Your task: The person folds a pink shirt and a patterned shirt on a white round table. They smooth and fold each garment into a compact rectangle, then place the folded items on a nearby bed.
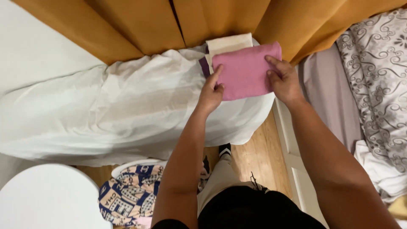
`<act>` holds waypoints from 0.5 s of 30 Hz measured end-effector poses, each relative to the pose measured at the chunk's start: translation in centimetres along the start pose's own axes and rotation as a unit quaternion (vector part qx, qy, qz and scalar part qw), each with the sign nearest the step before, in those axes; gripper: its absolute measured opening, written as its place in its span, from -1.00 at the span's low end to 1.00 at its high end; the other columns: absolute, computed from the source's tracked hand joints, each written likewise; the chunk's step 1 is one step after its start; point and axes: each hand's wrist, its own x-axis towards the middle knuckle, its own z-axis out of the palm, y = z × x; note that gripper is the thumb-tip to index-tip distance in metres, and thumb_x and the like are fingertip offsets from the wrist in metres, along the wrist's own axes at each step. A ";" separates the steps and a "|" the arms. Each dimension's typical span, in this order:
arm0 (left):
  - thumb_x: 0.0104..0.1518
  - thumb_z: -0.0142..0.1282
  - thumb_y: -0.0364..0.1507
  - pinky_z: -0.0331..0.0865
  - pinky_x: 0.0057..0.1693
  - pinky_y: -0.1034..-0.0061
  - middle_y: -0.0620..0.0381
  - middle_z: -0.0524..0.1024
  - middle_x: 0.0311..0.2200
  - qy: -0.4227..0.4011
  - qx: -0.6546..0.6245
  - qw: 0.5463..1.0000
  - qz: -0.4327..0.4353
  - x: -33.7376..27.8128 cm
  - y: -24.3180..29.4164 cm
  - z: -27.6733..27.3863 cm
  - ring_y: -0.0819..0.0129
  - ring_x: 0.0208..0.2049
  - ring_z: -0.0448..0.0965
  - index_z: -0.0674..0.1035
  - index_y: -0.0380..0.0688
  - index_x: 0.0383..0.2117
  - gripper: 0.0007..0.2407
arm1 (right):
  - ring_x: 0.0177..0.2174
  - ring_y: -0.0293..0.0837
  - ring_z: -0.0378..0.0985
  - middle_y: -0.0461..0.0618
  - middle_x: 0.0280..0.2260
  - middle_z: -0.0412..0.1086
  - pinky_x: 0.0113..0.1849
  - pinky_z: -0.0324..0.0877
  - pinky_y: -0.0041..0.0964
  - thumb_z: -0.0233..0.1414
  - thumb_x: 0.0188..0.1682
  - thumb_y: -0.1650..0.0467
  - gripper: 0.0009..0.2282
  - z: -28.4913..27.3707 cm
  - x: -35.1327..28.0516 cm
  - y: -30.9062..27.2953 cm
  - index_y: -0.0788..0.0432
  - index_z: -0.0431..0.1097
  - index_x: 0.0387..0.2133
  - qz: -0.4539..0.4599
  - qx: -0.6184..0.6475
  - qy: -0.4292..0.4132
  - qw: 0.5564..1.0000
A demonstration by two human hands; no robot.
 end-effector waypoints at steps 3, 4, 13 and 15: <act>0.25 0.03 -0.61 0.38 0.17 0.56 0.00 0.33 0.35 0.071 0.052 0.992 0.093 4.6 -1.5 -0.9 0.28 0.16 0.47 0.25 0.10 0.39 -0.45 | -0.08 -0.10 0.45 0.05 -0.11 0.36 0.03 0.36 -0.29 0.04 0.08 0.59 -0.64 1.9 4.5 1.0 0.15 0.42 0.16 -0.060 -0.033 0.028 0.997; 0.25 0.00 -0.64 0.37 0.22 0.52 -0.05 0.30 0.36 0.098 0.050 0.983 0.149 5.5 -1.4 -1.3 0.19 0.25 0.41 0.23 0.10 0.41 -0.43 | -0.07 -0.08 0.45 0.07 -0.11 0.36 0.05 0.35 -0.29 0.03 0.08 0.59 -0.64 2.5 5.7 0.9 0.15 0.42 0.16 -0.078 -0.033 0.041 0.996; 0.18 -0.07 -0.66 0.33 0.27 0.25 -0.23 0.25 0.32 0.146 0.153 0.975 0.075 10.2 -11.6 0.1 -0.14 0.27 0.33 0.16 0.06 0.43 -0.38 | 0.01 0.14 0.47 0.25 0.03 0.34 0.10 0.36 -0.20 -0.04 0.06 0.60 -0.59 8.2 9.1 13.3 0.03 0.47 0.14 -0.078 -0.112 0.029 0.990; 0.19 -0.07 -0.64 0.33 0.27 0.25 -0.22 0.29 0.30 0.133 0.160 0.977 0.048 10.5 -13.3 0.4 -0.15 0.25 0.36 0.17 0.07 0.42 -0.39 | 0.00 0.19 0.46 0.28 0.05 0.32 0.09 0.37 -0.18 -0.03 0.05 0.59 -0.59 9.0 9.0 14.7 -0.01 0.48 0.14 -0.056 -0.128 0.016 0.990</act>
